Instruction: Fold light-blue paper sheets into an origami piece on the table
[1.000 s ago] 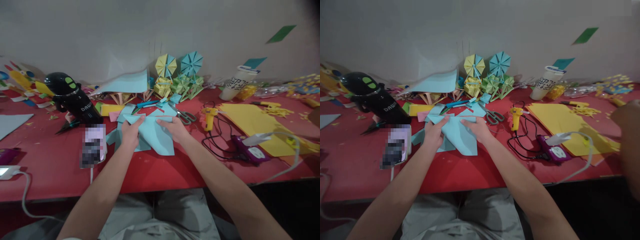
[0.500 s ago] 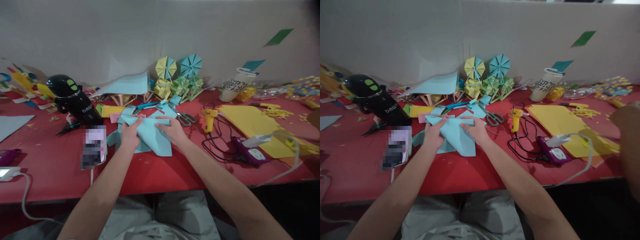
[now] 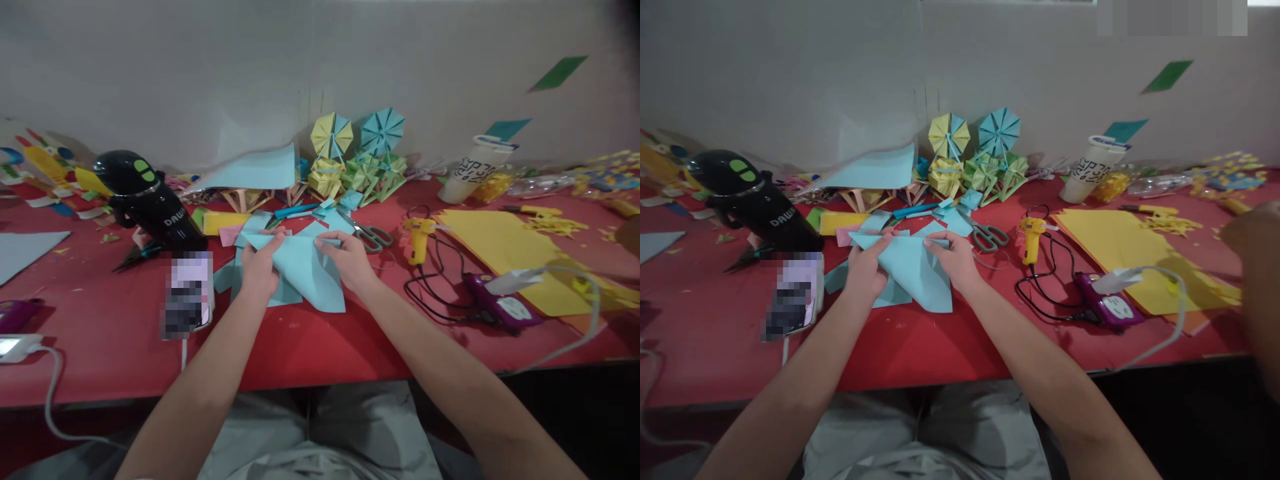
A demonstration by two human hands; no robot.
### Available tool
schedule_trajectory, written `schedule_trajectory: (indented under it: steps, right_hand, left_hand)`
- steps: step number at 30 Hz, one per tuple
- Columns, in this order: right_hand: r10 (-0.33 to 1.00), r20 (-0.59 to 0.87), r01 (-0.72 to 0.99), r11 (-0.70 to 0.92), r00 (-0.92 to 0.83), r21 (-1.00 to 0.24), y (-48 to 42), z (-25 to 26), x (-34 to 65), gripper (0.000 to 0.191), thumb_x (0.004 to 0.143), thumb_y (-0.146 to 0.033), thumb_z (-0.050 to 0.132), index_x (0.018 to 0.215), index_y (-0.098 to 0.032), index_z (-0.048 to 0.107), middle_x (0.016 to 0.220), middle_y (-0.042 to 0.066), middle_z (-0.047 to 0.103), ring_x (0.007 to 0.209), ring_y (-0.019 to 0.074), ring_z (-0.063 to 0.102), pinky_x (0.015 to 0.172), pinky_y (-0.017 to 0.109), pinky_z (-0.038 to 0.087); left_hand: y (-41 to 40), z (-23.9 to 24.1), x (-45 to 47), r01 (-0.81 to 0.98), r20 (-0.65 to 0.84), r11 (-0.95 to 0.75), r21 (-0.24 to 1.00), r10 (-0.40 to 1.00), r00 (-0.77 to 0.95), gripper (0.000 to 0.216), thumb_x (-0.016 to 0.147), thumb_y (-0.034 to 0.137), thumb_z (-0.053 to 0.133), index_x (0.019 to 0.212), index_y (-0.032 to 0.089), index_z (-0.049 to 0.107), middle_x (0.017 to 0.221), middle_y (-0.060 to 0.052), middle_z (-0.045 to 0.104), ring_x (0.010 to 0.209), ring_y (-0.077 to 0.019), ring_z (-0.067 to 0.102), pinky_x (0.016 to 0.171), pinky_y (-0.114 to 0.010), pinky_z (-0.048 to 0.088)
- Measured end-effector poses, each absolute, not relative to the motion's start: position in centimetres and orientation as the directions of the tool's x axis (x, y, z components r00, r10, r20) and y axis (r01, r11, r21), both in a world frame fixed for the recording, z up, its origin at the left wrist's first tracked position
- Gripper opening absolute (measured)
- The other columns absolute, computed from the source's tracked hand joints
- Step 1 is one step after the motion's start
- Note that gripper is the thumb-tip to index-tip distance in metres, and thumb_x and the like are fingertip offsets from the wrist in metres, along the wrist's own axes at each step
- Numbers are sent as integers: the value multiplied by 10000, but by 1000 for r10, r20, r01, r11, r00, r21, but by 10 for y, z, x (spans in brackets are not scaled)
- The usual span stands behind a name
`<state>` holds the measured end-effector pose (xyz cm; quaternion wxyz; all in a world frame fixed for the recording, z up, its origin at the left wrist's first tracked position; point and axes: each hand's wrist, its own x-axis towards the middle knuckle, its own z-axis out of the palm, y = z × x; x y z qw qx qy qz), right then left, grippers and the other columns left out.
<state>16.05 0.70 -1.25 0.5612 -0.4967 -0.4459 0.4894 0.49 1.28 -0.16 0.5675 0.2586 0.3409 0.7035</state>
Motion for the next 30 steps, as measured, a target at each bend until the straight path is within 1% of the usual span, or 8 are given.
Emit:
schedule_trajectory:
  steps: [4, 9, 13, 18, 21, 30]
  right_hand:
    - [991, 22, -123, 38, 129, -992, 7, -12, 161, 329, 592, -406, 797, 804, -194, 663, 610, -40, 556, 555, 106, 472, 539, 255, 366]
    - [995, 18, -169, 34, 94, -985, 6, -9, 160, 310, 557, -380, 813, 744, -195, 650, 701, -9, 627, 608, 115, 535, 570, 260, 399]
    - [996, 14, -186, 30, 88, -982, 4, -6, 160, 324, 538, -380, 822, 729, -194, 638, 682, -11, 620, 582, 112, 529, 557, 263, 394]
    - [995, 13, -148, 28, 96, -989, 2, -3, 159, 355, 541, -401, 834, 737, -196, 622, 653, -25, 591, 562, 107, 500, 522, 252, 348]
    - [993, 30, -116, 43, 111, -992, 0, -1, 158, 361, 541, -411, 834, 723, -198, 607, 658, -31, 574, 561, 99, 474, 521, 248, 330]
    - [992, 51, -76, 61, 118, -995, 1, -1, 159, 356, 554, -429, 820, 713, -205, 592, 680, -21, 578, 592, 111, 483, 544, 256, 349]
  left_hand:
    - [13, 0, 3, -626, -24, -123, 770, 975, -221, 386, 551, 161, 863, 776, 186, 550, 822, -35, 745, 853, -187, 706, 886, -362, 521]
    - [16, 2, 0, -612, 1, -142, 778, 974, -226, 359, 573, 200, 857, 757, 189, 550, 802, -33, 739, 826, -182, 702, 858, -352, 526]
    - [17, 2, -1, -600, 10, -155, 785, 971, -238, 358, 570, 208, 859, 755, 192, 554, 805, -32, 739, 798, -178, 699, 840, -353, 532]
    - [14, 4, 1, -600, -1, -146, 786, 971, -239, 365, 553, 199, 866, 745, 189, 556, 807, -35, 741, 783, -174, 693, 819, -351, 538]
    - [13, 5, 2, -600, -9, -138, 788, 972, -235, 371, 552, 201, 870, 752, 190, 558, 809, -35, 741, 797, -178, 696, 836, -358, 535]
    - [14, 4, 2, -589, -14, -134, 797, 971, -240, 371, 558, 207, 869, 763, 190, 561, 811, -40, 743, 819, -194, 707, 856, -382, 538]
